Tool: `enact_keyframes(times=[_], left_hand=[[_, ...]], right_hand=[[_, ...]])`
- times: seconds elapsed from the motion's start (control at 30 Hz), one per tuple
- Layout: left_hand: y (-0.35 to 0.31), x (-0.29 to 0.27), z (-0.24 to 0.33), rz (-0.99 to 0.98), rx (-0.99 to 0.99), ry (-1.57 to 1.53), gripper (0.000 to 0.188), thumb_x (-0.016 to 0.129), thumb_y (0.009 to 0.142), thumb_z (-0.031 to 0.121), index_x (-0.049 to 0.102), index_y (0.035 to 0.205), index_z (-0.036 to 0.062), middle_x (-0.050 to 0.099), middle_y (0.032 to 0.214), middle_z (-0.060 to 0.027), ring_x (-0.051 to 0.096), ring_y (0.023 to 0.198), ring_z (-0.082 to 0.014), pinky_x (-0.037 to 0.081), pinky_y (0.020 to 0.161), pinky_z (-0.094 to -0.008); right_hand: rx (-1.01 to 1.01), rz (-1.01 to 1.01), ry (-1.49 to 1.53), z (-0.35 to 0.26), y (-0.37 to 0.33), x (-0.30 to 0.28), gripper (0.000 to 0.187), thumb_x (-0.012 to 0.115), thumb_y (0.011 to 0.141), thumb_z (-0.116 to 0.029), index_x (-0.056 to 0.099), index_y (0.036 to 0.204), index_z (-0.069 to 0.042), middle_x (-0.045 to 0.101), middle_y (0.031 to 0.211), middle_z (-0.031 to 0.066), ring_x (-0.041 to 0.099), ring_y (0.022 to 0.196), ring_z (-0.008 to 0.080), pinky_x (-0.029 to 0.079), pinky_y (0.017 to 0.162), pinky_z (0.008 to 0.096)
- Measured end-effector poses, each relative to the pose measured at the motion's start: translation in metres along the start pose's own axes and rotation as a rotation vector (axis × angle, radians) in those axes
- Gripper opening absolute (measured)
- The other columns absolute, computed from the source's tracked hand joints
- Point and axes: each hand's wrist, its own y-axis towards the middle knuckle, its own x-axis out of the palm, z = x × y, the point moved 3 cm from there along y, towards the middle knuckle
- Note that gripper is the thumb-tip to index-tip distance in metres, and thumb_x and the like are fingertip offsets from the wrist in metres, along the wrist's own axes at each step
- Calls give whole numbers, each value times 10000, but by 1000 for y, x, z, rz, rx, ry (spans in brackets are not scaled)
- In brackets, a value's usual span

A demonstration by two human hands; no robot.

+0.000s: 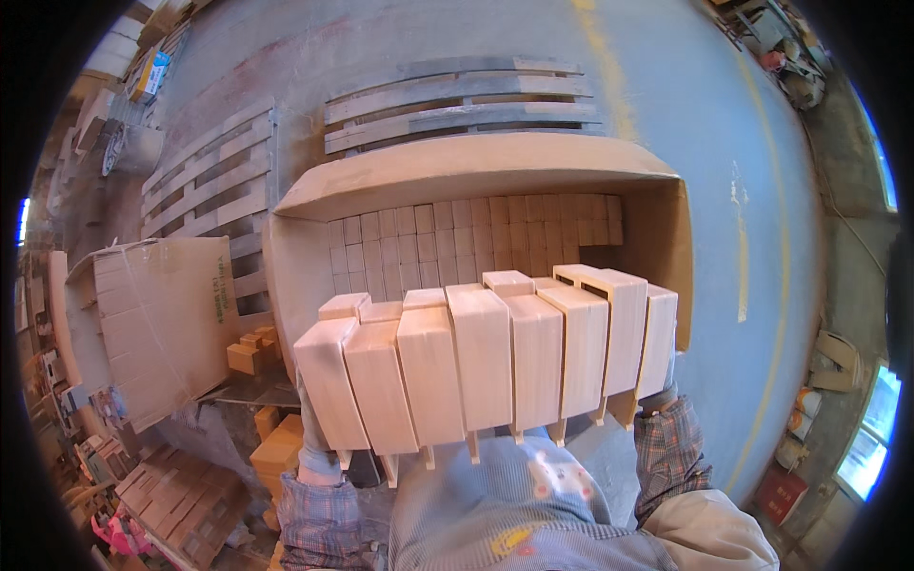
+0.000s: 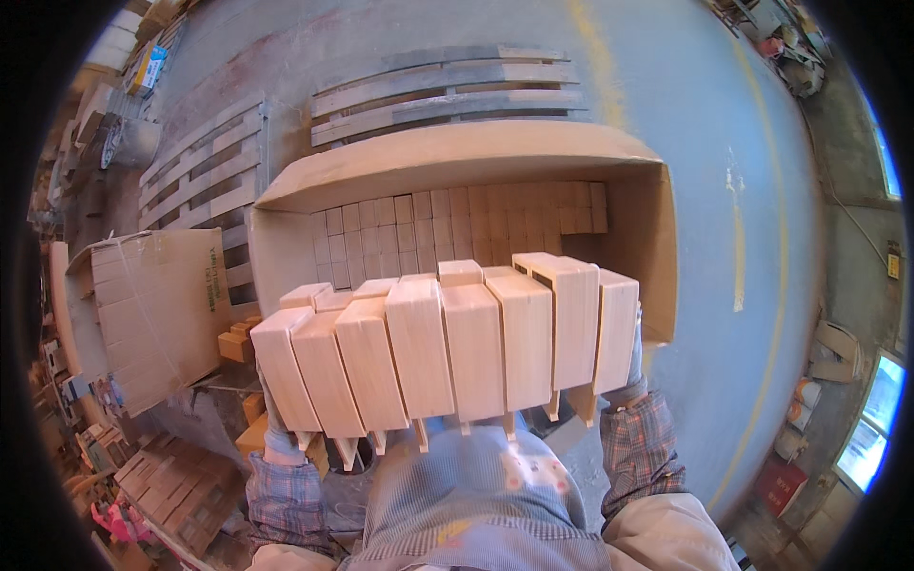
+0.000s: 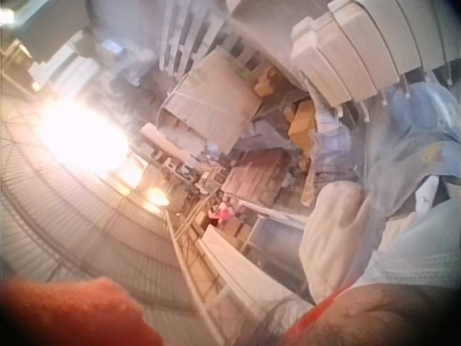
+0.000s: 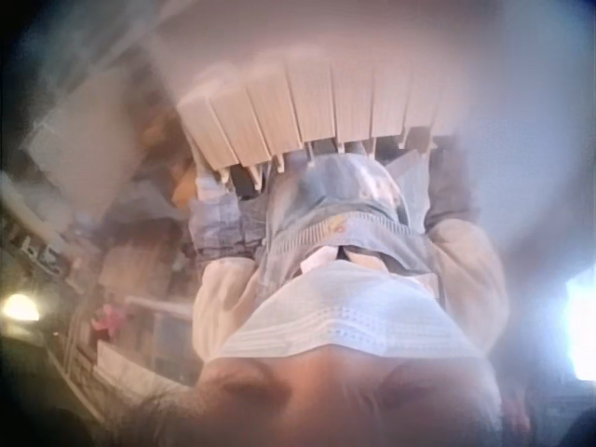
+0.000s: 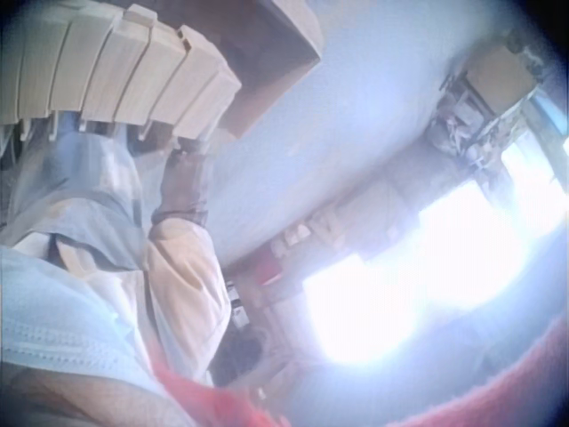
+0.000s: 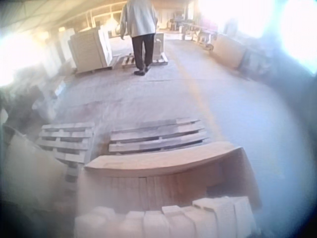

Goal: The person assembles small wooden blocks into a larger structure using a handheld tool to apply adhesive. They repeatedly pick up blocks, align them, and place them into a cardboard box.

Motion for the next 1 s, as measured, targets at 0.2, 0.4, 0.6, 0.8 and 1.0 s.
enact_keyframes(times=[0.2,0.4,0.6,0.8,1.0], left_hand=[[99,12,14,-8,-64,-55,652,459,1067,503,289,1573,128,463,1501,-45,508,1337,-189,476,1117,-377],[206,26,-5,-139,46,-3,647,442,1077,491,288,1568,99,473,1493,-56,508,1334,-202,471,1121,-376],[263,-5,-63,-128,247,417,875,660,903,540,289,1533,58,481,1433,-106,503,1294,-224,449,1108,-383],[295,-24,-81,-259,686,1157,901,638,881,603,341,1502,23,456,1452,-159,448,1342,-285,392,1129,-436],[268,22,-36,-1,94,294,661,362,1077,437,280,1574,9,407,1535,-140,438,1368,-262,377,1144,-394]], right_hand=[[3,52,146,73,105,-30,545,432,1082,-487,506,1444,-86,615,1350,71,637,1170,191,548,1010,347],[-26,57,52,105,167,-39,530,457,1080,-463,492,1446,-82,588,1391,77,603,1226,196,521,1041,362],[-136,-9,-369,127,233,-53,553,511,1063,-458,437,1474,-98,561,1371,53,596,1208,187,493,1069,346],[84,152,-182,141,255,-92,563,504,1068,-465,432,1482,-90,553,1355,37,595,1180,141,491,1045,278],[-64,252,-408,117,225,-46,693,403,1058,-595,462,1469,-40,586,1352,54,575,1221,175,462,1076,322]])
